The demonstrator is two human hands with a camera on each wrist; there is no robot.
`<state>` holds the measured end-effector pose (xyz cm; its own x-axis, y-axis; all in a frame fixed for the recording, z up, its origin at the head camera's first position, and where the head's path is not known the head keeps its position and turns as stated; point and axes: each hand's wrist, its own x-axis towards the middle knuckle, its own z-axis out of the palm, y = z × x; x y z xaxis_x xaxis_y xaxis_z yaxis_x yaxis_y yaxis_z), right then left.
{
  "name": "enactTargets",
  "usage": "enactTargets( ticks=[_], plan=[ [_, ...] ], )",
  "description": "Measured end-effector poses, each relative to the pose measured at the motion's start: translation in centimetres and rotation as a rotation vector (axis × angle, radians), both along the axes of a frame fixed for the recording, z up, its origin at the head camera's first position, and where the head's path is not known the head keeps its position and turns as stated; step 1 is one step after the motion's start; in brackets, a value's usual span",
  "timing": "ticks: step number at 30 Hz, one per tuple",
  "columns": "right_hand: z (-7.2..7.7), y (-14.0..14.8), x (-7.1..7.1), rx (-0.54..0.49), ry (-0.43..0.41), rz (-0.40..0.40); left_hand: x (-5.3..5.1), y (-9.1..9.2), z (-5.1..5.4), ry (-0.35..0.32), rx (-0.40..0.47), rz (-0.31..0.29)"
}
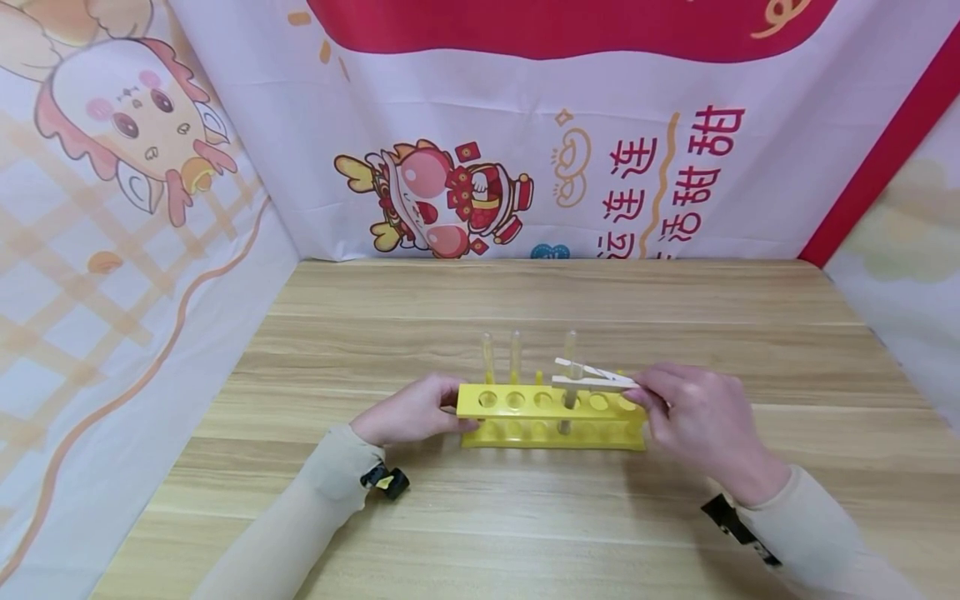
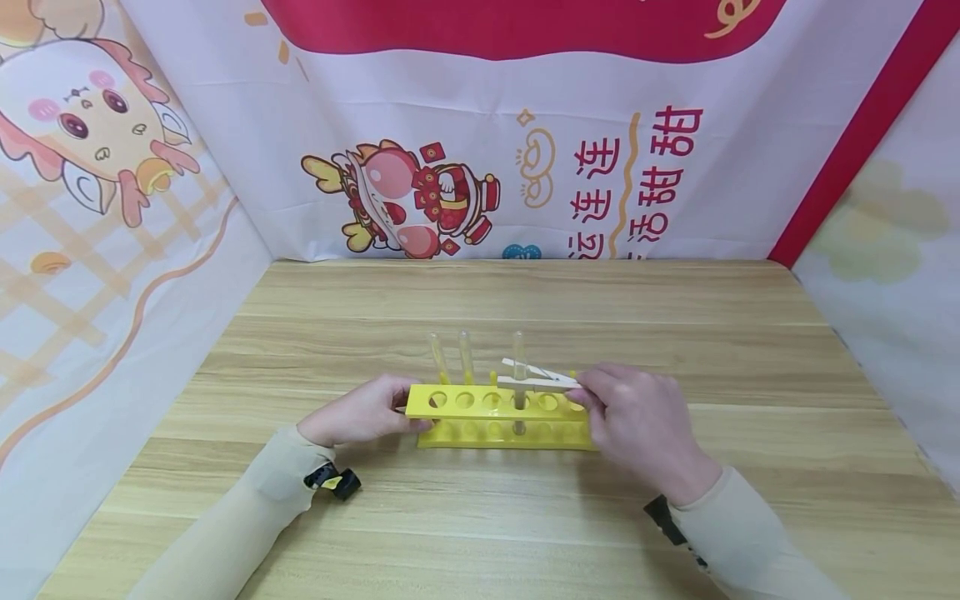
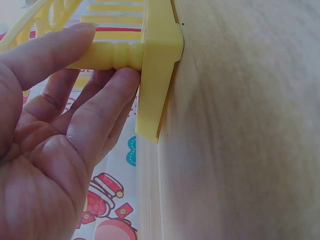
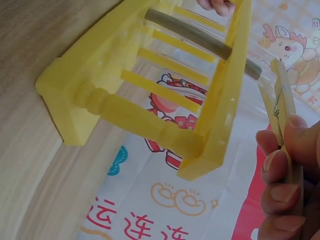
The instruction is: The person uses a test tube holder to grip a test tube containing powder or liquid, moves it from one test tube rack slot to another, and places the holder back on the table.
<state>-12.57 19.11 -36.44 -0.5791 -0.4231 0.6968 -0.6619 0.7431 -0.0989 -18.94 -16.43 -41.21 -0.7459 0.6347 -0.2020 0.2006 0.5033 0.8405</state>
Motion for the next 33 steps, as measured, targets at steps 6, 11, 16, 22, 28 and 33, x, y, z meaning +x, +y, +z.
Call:
enactTargets(
  ticks=[6,11,16,22,28,33],
  plan=[
    [0.6,0.0,0.1,0.0,0.034,0.02,0.0,0.0,0.1,-0.003,0.001,0.0],
    [1.2,0.1,0.2,0.004,0.042,0.009,0.1,0.0,0.2,-0.01,0.004,0.0],
    [2.0,0.1,0.4,0.01,0.017,-0.007,0.2,0.0,0.2,-0.016,0.003,0.003],
    [3.0,0.1,0.4,0.004,0.048,-0.007,0.1,-0.1,0.1,-0.016,0.014,-0.001],
    [3.7,0.3,0.2,0.013,0.138,-0.01,0.1,-0.1,-0.1,-0.015,0.018,-0.004],
    [4.3,0.8,0.1,0.005,0.149,-0.036,0.1,-0.1,-0.1,-0.016,0.025,-0.009]
  ],
)
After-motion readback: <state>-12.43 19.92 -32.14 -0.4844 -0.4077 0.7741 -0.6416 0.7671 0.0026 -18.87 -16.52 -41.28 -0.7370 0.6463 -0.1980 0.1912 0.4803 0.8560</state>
